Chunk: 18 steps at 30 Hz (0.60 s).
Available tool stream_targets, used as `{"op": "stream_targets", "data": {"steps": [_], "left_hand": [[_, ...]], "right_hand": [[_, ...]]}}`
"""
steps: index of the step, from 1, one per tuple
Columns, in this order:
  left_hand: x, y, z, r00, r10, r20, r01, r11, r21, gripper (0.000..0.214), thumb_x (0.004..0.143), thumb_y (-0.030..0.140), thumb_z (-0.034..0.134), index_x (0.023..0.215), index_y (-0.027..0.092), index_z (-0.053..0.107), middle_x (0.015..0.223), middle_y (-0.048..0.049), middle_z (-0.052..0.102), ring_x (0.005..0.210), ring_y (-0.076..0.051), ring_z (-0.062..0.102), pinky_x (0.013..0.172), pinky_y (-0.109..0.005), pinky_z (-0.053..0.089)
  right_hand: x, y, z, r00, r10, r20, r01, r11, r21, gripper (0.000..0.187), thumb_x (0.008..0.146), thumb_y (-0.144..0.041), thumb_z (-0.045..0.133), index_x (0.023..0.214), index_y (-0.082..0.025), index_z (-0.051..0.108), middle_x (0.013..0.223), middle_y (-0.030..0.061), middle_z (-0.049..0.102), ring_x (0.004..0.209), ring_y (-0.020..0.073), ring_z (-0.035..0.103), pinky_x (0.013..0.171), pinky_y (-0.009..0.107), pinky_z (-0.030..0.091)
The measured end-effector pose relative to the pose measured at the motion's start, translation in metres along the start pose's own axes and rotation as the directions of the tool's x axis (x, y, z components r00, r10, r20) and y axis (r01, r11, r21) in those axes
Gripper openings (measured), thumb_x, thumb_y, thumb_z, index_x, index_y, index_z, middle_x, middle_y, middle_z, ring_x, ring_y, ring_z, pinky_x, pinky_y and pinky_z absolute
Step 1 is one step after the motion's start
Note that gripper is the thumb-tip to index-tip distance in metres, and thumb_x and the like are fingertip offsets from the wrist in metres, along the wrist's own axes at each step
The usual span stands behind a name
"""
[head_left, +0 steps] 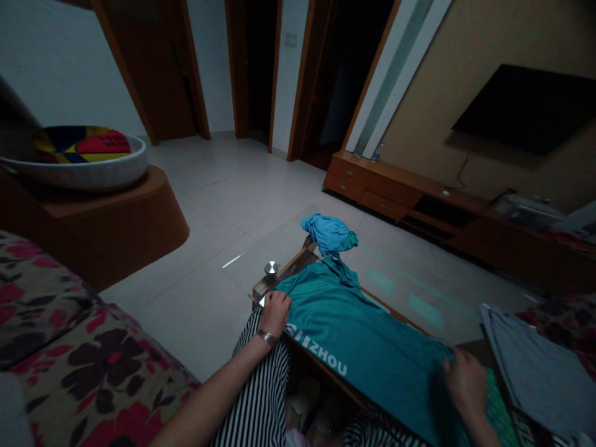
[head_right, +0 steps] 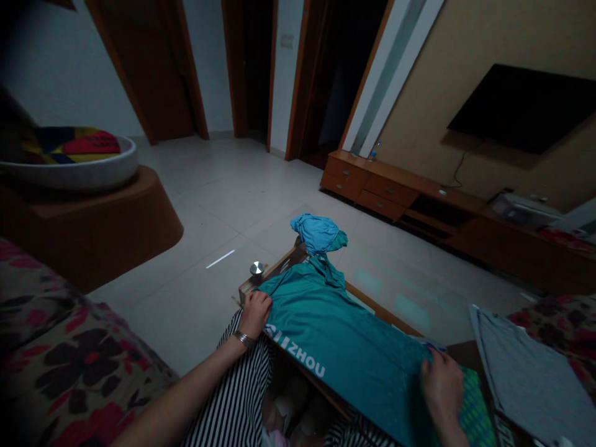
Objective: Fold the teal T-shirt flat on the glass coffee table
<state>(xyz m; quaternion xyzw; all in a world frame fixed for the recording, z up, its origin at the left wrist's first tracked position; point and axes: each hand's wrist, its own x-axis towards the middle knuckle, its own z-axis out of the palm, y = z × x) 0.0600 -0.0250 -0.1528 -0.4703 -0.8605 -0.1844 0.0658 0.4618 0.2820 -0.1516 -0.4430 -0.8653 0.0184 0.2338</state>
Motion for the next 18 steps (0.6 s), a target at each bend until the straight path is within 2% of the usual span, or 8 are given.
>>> {"op": "stream_targets", "data": {"steps": [2,3,6,9,11,13,15,18], "left_hand": [[-0.011,0.004,0.006,1.0,0.027,0.005,-0.027,0.998,-0.065,0.014,0.087,0.015,0.049,0.089,0.017,0.062,0.099,-0.0078,0.059,0.097,-0.023,0.049,0.089,-0.04,0.04],[-0.016,0.005,0.009,0.999,0.033,-0.003,-0.033,0.995,-0.097,0.014,0.086,0.014,0.049,0.092,0.017,0.062,0.104,-0.0084,0.059,0.101,-0.023,0.049,0.09,-0.039,0.041],[-0.03,0.007,0.014,0.998,0.056,-0.039,-0.062,0.986,-0.154,0.023,0.085,0.01,0.049,0.103,0.017,0.062,0.119,-0.01,0.057,0.114,-0.023,0.047,0.1,-0.042,0.038],[-0.037,0.006,0.013,0.997,0.068,-0.033,-0.073,0.981,-0.181,0.028,0.085,0.007,0.047,0.107,0.017,0.061,0.124,-0.0096,0.055,0.119,-0.023,0.046,0.105,-0.044,0.035],[-0.039,0.004,0.009,0.999,0.029,-0.018,-0.033,0.977,-0.211,0.029,0.085,0.007,0.047,0.109,0.018,0.06,0.126,-0.0088,0.054,0.119,-0.023,0.046,0.104,-0.043,0.036],[-0.041,-0.001,0.003,0.998,-0.068,-0.016,0.062,0.969,-0.24,0.034,0.084,0.009,0.05,0.116,0.019,0.057,0.128,-0.0089,0.052,0.119,-0.023,0.046,0.101,-0.041,0.038],[-0.042,-0.008,-0.004,0.982,-0.188,-0.017,0.177,0.95,-0.257,0.041,0.084,0.014,0.054,0.124,0.02,0.05,0.128,-0.0095,0.05,0.116,-0.023,0.047,0.097,-0.04,0.04],[-0.046,-0.024,-0.012,0.954,-0.297,0.026,0.293,0.916,-0.273,0.046,0.084,0.023,0.058,0.128,0.018,0.045,0.118,-0.0096,0.056,0.108,-0.024,0.051,0.092,-0.04,0.039]], "right_hand": [[0.035,-0.084,0.017,0.971,-0.224,0.086,0.215,0.972,0.1,0.034,0.08,-0.028,0.041,0.103,-0.019,0.064,0.105,0.0168,0.06,0.101,0.0308,0.057,0.089,0.048,0.044],[0.049,-0.128,0.027,0.93,-0.336,0.15,0.307,0.933,0.188,0.033,0.081,-0.024,0.04,0.104,-0.019,0.063,0.106,0.0142,0.061,0.101,0.027,0.056,0.09,0.044,0.044],[0.07,-0.255,0.057,0.766,-0.583,0.272,0.472,0.797,0.377,0.032,0.084,-0.013,0.039,0.103,-0.019,0.063,0.105,0.0092,0.062,0.1,0.02,0.054,0.088,0.034,0.044],[0.074,-0.347,0.08,0.624,-0.718,0.31,0.609,0.694,0.384,0.034,0.084,-0.007,0.041,0.106,-0.02,0.063,0.106,0.0077,0.061,0.101,0.0189,0.051,0.086,0.03,0.041],[0.074,-0.382,0.089,0.557,-0.753,0.35,0.684,0.655,0.321,0.029,0.084,-0.009,0.046,0.103,-0.021,0.065,0.106,0.008,0.06,0.101,0.0202,0.048,0.085,0.03,0.039],[0.076,-0.398,0.094,0.523,-0.757,0.392,0.717,0.639,0.278,0.022,0.084,-0.011,0.05,0.094,-0.021,0.066,0.104,0.008,0.059,0.101,0.0213,0.047,0.083,0.031,0.038],[0.081,-0.401,0.097,0.52,-0.754,0.402,0.706,0.644,0.295,0.017,0.083,-0.012,0.052,0.088,-0.02,0.066,0.101,0.0072,0.06,0.1,0.0212,0.047,0.083,0.031,0.037],[0.09,-0.398,0.099,0.569,-0.728,0.383,0.614,0.686,0.391,0.016,0.081,-0.012,0.052,0.091,-0.019,0.063,0.099,0.0057,0.061,0.096,0.0187,0.05,0.082,0.028,0.038]]}}
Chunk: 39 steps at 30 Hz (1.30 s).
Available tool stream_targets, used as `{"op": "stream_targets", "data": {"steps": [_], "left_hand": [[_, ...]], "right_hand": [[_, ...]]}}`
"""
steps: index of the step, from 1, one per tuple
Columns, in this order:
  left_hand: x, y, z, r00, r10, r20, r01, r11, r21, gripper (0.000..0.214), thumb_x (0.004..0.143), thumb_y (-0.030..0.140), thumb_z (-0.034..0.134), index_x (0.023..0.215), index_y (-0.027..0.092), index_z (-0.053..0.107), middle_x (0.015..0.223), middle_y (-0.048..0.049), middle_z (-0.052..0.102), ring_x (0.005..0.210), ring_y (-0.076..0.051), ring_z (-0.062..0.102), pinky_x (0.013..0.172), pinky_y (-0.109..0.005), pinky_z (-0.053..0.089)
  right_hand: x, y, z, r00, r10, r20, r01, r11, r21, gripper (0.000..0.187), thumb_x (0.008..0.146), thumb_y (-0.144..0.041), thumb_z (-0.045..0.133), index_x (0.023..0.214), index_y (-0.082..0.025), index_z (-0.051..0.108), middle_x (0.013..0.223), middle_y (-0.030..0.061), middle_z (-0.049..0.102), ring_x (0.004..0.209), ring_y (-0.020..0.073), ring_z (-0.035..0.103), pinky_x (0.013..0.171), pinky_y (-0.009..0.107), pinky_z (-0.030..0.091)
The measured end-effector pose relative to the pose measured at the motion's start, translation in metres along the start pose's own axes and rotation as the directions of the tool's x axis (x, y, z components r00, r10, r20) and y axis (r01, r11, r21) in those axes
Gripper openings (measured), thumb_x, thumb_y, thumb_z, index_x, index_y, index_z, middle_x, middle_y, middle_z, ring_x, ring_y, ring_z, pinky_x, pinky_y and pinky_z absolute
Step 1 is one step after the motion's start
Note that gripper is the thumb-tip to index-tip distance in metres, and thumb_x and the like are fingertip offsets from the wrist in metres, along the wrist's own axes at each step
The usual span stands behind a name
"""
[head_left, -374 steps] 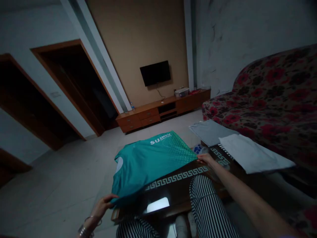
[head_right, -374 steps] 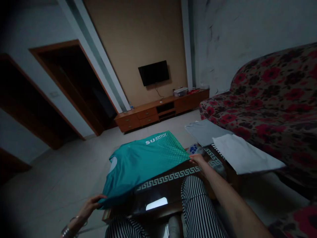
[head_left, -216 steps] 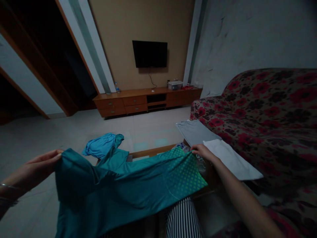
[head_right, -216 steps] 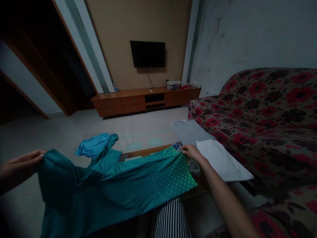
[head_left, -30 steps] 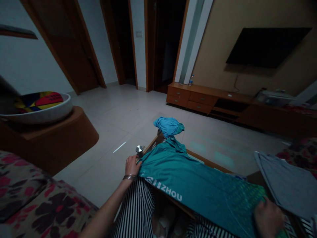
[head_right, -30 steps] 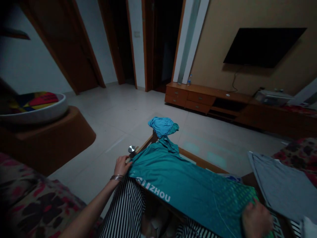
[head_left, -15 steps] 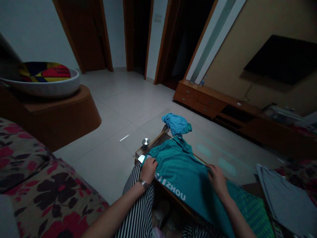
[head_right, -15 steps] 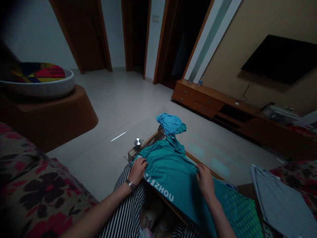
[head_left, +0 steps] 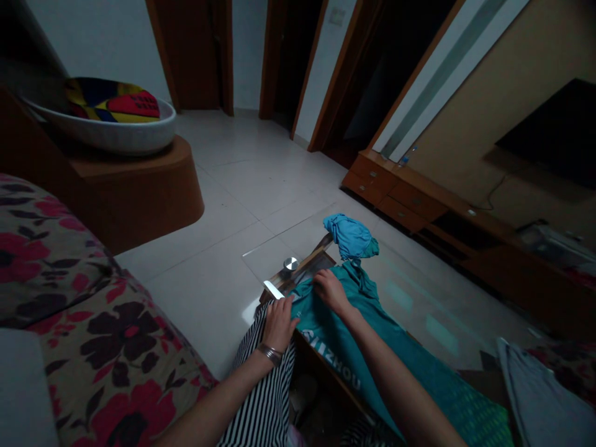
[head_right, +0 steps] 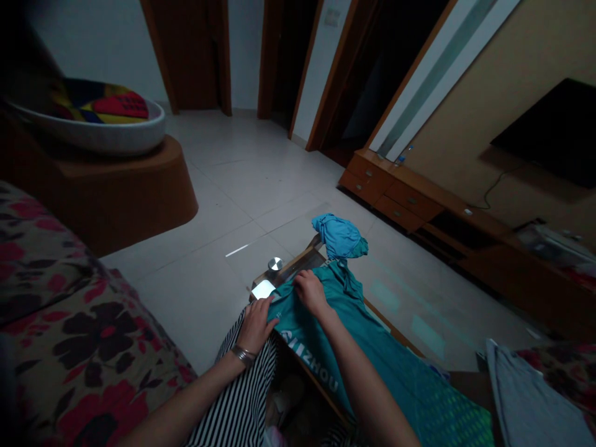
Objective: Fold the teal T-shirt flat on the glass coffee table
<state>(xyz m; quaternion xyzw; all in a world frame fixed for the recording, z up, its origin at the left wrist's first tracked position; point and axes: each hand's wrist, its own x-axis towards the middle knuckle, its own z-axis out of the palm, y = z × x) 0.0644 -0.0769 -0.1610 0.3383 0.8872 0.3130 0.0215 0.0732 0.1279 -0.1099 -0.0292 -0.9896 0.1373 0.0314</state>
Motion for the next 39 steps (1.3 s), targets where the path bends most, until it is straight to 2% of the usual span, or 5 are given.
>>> {"op": "stream_targets", "data": {"steps": [15,26,32,36,39], "left_hand": [[-0.006,-0.03,-0.009,0.991,-0.128,0.038,0.131,0.988,-0.085,0.013,0.077,0.026,0.068,0.088,0.022,0.064,0.097,-0.004,0.058,0.1,-0.023,0.047,0.082,-0.035,0.034],[-0.001,-0.043,0.0,0.97,-0.211,0.121,0.241,0.899,-0.366,0.008,0.081,0.024,0.057,0.079,0.016,0.058,0.075,-0.0015,0.06,0.07,-0.015,0.054,0.065,-0.025,0.039],[0.017,-0.056,-0.009,0.941,-0.322,0.109,0.332,0.804,-0.493,0.012,0.078,0.026,0.057,0.071,0.017,0.053,0.063,0.003,0.056,0.06,-0.012,0.052,0.06,-0.023,0.04],[0.025,-0.05,-0.027,0.965,-0.26,-0.031,0.244,0.936,-0.256,0.009,0.082,0.017,0.047,0.078,0.018,0.055,0.077,-0.002,0.06,0.076,-0.016,0.056,0.071,-0.028,0.044],[0.029,-0.028,-0.03,0.995,-0.007,-0.096,0.001,0.998,-0.069,0.018,0.085,0.014,0.043,0.091,0.017,0.06,0.097,-0.0082,0.063,0.097,-0.021,0.055,0.087,-0.036,0.042]], "right_hand": [[0.038,-0.015,0.008,0.951,-0.072,0.3,0.039,0.993,0.113,0.018,0.078,-0.019,0.062,0.093,-0.022,0.071,0.095,0.0037,0.071,0.088,0.0183,0.063,0.077,0.025,0.044],[0.047,-0.028,0.011,0.935,-0.146,0.324,0.15,0.989,0.015,0.032,0.07,-0.011,0.067,0.101,-0.021,0.069,0.108,0.007,0.064,0.102,0.022,0.056,0.086,0.03,0.042],[0.055,-0.028,0.02,0.958,-0.031,0.286,0.033,0.999,-0.003,0.021,0.074,-0.016,0.066,0.095,-0.019,0.069,0.102,0.0079,0.064,0.101,0.0231,0.054,0.087,0.032,0.04],[0.052,-0.022,0.024,0.974,-0.011,0.227,0.003,0.999,0.033,0.022,0.079,-0.022,0.065,0.1,-0.02,0.067,0.104,0.0068,0.063,0.1,0.0198,0.054,0.087,0.029,0.04],[0.046,-0.007,0.02,0.994,0.063,0.085,-0.07,0.994,0.079,0.019,0.083,-0.026,0.061,0.1,-0.02,0.066,0.107,0.0063,0.062,0.102,0.0184,0.052,0.089,0.028,0.039]]}}
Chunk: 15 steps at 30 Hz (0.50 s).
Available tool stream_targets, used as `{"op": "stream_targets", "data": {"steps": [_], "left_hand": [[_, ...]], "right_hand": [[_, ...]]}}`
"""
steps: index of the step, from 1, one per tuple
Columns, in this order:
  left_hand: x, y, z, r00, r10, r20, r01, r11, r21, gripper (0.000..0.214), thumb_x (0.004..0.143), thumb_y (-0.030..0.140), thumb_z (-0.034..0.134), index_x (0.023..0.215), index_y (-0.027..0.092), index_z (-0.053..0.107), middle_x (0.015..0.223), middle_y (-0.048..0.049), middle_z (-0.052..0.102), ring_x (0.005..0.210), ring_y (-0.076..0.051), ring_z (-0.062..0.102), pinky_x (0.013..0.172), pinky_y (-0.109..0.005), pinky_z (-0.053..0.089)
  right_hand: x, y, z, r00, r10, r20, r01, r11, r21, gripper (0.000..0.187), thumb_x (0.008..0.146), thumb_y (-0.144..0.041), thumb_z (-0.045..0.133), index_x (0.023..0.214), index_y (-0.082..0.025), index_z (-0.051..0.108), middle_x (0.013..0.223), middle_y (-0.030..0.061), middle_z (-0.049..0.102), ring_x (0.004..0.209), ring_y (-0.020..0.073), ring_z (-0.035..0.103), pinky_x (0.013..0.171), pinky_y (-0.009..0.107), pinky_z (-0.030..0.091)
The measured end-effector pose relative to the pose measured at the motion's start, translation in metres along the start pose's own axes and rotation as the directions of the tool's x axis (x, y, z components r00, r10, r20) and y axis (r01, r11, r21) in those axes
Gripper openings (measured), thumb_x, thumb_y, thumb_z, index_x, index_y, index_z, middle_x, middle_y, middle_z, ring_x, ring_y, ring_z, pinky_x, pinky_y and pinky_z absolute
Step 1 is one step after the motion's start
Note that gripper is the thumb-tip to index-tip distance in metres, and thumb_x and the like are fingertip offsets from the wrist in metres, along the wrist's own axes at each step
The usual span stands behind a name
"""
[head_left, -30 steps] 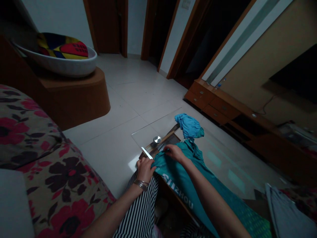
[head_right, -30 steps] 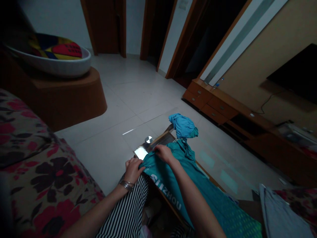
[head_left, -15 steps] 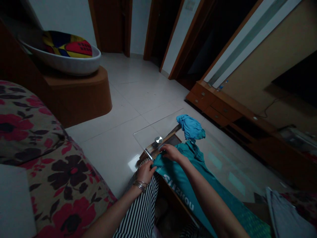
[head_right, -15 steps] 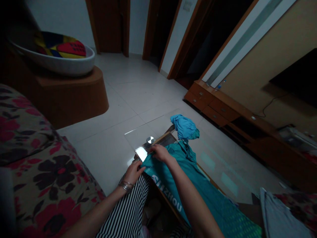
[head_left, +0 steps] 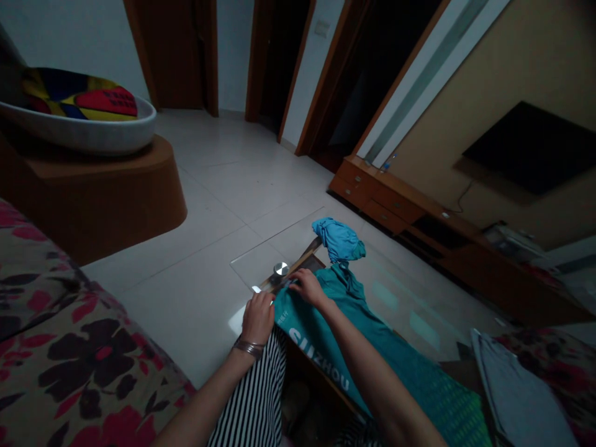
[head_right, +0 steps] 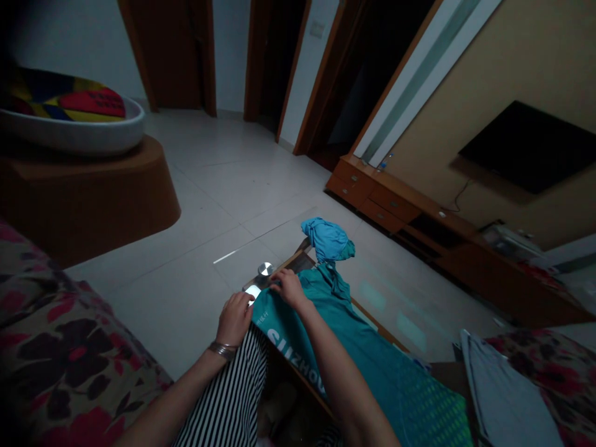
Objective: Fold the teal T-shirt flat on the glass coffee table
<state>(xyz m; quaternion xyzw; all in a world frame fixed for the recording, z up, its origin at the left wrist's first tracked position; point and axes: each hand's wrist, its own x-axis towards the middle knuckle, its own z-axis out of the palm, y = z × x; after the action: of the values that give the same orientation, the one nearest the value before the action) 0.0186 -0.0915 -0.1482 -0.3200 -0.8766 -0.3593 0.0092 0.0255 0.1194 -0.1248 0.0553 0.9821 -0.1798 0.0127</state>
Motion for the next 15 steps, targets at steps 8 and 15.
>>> {"op": "stream_targets", "data": {"steps": [8,15], "left_hand": [[0.037,0.068,0.079,0.881,0.401,0.253,-0.412,0.911,-0.01,0.031,0.088,0.021,0.048,0.117,0.023,0.058,0.143,-0.0041,0.044,0.137,-0.023,0.03,0.111,-0.048,0.026],[0.057,0.061,0.127,0.862,0.395,0.318,-0.443,0.892,0.092,0.057,0.082,0.048,0.059,0.133,0.025,0.049,0.148,-0.0102,0.035,0.14,-0.032,0.023,0.111,-0.058,0.018]], "right_hand": [[-0.021,0.084,-0.04,0.742,0.53,-0.411,-0.57,0.821,0.029,0.029,0.086,-0.017,0.046,0.111,-0.009,0.057,0.114,0.0211,0.057,0.112,0.0257,0.05,0.094,0.039,0.037],[-0.042,0.136,-0.071,0.75,0.564,-0.345,-0.563,0.819,0.114,0.016,0.075,-0.023,0.059,0.088,-0.016,0.066,0.077,0.0066,0.068,0.074,0.0182,0.062,0.069,0.026,0.045]]}}
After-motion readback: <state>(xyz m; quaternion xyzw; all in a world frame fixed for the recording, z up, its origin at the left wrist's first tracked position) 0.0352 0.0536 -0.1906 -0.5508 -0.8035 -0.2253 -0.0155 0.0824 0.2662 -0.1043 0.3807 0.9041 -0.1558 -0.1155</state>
